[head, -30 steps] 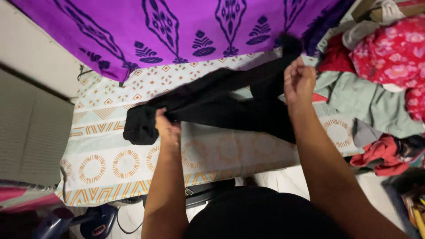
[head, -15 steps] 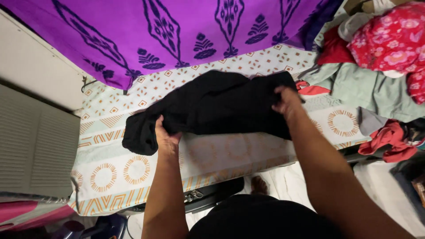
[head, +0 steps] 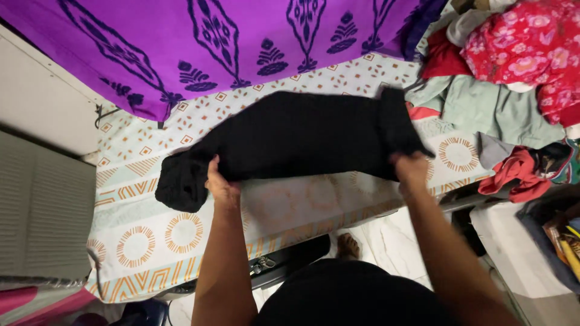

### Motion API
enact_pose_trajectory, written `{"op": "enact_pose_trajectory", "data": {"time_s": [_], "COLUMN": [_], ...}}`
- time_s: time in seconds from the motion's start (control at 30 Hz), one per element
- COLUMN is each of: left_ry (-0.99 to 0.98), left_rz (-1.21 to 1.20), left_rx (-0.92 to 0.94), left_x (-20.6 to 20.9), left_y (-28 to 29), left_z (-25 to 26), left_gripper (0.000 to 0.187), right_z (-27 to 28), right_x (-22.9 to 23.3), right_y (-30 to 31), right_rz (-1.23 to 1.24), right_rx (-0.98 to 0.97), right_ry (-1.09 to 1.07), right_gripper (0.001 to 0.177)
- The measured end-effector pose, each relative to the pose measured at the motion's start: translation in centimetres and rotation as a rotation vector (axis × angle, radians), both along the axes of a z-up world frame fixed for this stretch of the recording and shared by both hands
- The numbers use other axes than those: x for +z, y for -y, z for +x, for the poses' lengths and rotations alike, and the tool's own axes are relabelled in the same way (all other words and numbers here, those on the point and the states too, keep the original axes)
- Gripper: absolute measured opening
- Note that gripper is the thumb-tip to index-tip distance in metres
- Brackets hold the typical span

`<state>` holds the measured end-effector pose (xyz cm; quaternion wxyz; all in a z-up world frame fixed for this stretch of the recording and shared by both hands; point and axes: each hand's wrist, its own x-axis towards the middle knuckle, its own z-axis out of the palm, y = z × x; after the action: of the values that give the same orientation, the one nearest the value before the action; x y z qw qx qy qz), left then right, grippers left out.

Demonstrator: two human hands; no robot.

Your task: Fold various pieces of clothing including shorts, a hoodie, a floral dress, and yellow pants.

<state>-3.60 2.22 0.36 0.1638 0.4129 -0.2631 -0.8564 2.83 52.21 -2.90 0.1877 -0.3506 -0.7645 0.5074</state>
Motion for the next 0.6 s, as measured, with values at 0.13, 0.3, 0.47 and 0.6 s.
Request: {"op": "enact_pose_trajectory", "data": {"time_s": [0.13, 0.3, 0.47, 0.6], "left_ry": [0.059, -0.138, -0.019, -0.069], "left_rz": [-0.02, 0.028, -0.14, -0.206], "left_rx": [-0.051, -0.263, -0.169, -0.022], "left_x": [-2.6, -10.5, -0.8, -0.8], "left_y": [0.0, 2.2, 2.5, 3.5], "left_z": [-1.1, -4.4, -2.6, -1.9], "left_gripper": [0.061, 0.049, 0.048, 0.058], "right_z": [0.1, -5.7, -8.6, -13.0], "right_x": [-5.1, -1.2, 13.7, 11.4], "right_y": [-0.1, -1.5, -2.0, -8.3], "right_rz": [0.308, -0.732, -0.507, -0.316], "right_rx": [0.047, 0.206, 0.209, 0.239], "right_ry": [-0.202, 0.032, -0.107, -0.517], "right_gripper": [0.036, 0.016, 0.007, 0.033]}}
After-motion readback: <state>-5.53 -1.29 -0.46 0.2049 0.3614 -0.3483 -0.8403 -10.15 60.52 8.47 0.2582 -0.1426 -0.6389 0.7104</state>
